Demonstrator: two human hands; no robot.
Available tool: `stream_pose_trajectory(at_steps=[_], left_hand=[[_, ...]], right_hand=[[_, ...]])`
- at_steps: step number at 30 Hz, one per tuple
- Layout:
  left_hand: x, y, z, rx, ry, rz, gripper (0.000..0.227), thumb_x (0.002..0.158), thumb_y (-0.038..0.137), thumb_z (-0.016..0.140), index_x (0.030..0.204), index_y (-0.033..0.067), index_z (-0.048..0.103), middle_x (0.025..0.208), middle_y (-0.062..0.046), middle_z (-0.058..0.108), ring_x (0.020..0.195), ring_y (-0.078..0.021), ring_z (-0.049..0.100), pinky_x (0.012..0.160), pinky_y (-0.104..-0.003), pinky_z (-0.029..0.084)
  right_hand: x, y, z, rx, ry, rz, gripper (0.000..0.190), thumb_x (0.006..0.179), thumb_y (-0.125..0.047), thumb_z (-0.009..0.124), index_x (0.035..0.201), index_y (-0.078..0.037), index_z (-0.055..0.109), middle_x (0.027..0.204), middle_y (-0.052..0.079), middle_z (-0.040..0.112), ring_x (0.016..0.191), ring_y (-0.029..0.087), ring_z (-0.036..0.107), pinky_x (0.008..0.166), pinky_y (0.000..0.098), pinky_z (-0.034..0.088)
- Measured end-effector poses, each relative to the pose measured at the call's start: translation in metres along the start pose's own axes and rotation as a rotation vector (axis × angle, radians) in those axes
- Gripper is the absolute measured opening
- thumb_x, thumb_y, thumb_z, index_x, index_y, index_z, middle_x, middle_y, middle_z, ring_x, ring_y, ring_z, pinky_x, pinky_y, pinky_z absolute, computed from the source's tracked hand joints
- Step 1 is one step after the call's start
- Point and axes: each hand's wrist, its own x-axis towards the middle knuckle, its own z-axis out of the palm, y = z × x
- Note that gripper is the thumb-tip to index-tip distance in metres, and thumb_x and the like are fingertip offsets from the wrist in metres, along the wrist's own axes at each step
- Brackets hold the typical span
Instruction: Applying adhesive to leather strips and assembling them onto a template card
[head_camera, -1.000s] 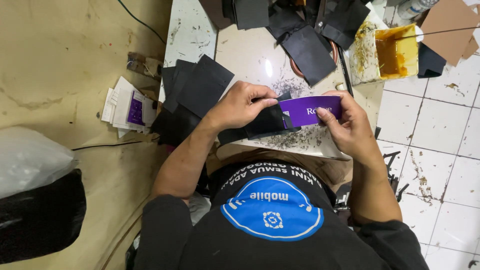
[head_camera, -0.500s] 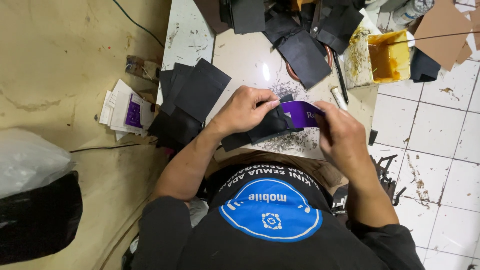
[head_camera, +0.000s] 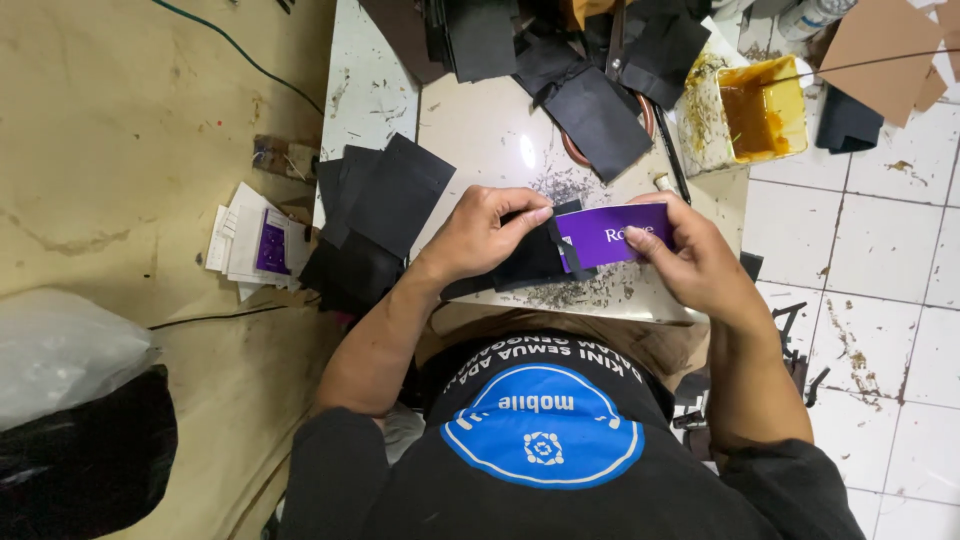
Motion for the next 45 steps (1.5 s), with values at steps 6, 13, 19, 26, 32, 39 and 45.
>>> stream_pose_trajectory(at_steps=[6,13,19,26,32,39,45], left_hand=[[0.001,-0.009,-0.002,-0.014,-0.055,-0.017,0.014,0.098,0.016,0.067,0.104,0.0144,0.079,0.086,-0.012,0.079,0.088,-0.0214,0.077,0.078,-0.037,0.058],[-0.006,-0.006,-0.016,-0.122,-0.079,0.013,0.025,0.096,0.012,0.072,0.120,0.0054,0.072,0.099,-0.016,0.079,0.099,-0.0182,0.070,0.090,-0.045,0.057],[-0.012,-0.031,-0.008,-0.112,-0.125,0.005,0.025,0.091,0.008,0.073,0.116,0.0050,0.074,0.099,-0.015,0.080,0.100,-0.0252,0.075,0.093,-0.044,0.057],[-0.010,-0.037,-0.008,0.007,-0.140,-0.034,0.027,0.091,0.014,0.071,0.118,0.0074,0.074,0.102,-0.015,0.079,0.105,-0.0321,0.074,0.094,-0.047,0.057],[-0.011,-0.024,-0.012,0.119,-0.101,0.005,0.039,0.093,0.010,0.069,0.132,0.0069,0.066,0.110,-0.021,0.076,0.109,-0.0405,0.071,0.094,-0.051,0.056],[-0.010,-0.034,-0.004,0.280,-0.106,0.000,0.031,0.098,0.013,0.063,0.129,0.0095,0.067,0.111,-0.016,0.073,0.109,-0.0389,0.070,0.095,-0.047,0.054],[-0.026,-0.044,0.003,0.530,0.067,0.186,0.047,0.096,0.025,0.073,0.138,0.0072,0.062,0.122,-0.011,0.063,0.117,-0.0346,0.061,0.104,-0.046,0.047]], right_hand=[[0.010,0.021,0.010,0.291,-0.071,0.131,0.030,0.098,-0.004,0.063,0.128,-0.001,0.060,0.082,0.008,0.066,0.068,0.014,0.065,0.064,0.0307,0.058],[0.010,0.058,0.010,0.371,-0.072,0.146,0.032,0.099,-0.005,0.065,0.129,-0.003,0.059,0.082,0.008,0.066,0.070,0.014,0.065,0.065,0.0291,0.057],[0.008,0.062,0.016,0.318,-0.096,0.172,0.031,0.098,-0.006,0.067,0.127,-0.001,0.061,0.077,0.010,0.066,0.068,0.014,0.064,0.066,0.0304,0.056],[0.009,0.061,0.025,0.317,-0.047,0.193,0.029,0.102,-0.008,0.064,0.130,-0.004,0.058,0.082,0.009,0.067,0.072,0.014,0.064,0.070,0.0301,0.056],[0.006,0.064,0.018,0.310,0.009,0.197,0.032,0.103,-0.009,0.062,0.134,-0.006,0.056,0.092,0.007,0.065,0.079,0.012,0.061,0.074,0.0303,0.054],[0.003,0.046,0.023,0.330,-0.001,0.255,0.043,0.101,-0.011,0.056,0.143,-0.006,0.049,0.098,0.009,0.060,0.081,0.015,0.059,0.070,0.0302,0.056],[-0.015,0.039,-0.029,-0.666,0.406,-0.104,0.017,0.112,-0.013,0.063,0.126,-0.003,0.066,0.097,0.012,0.066,0.086,0.030,0.067,0.077,0.0388,0.053]])
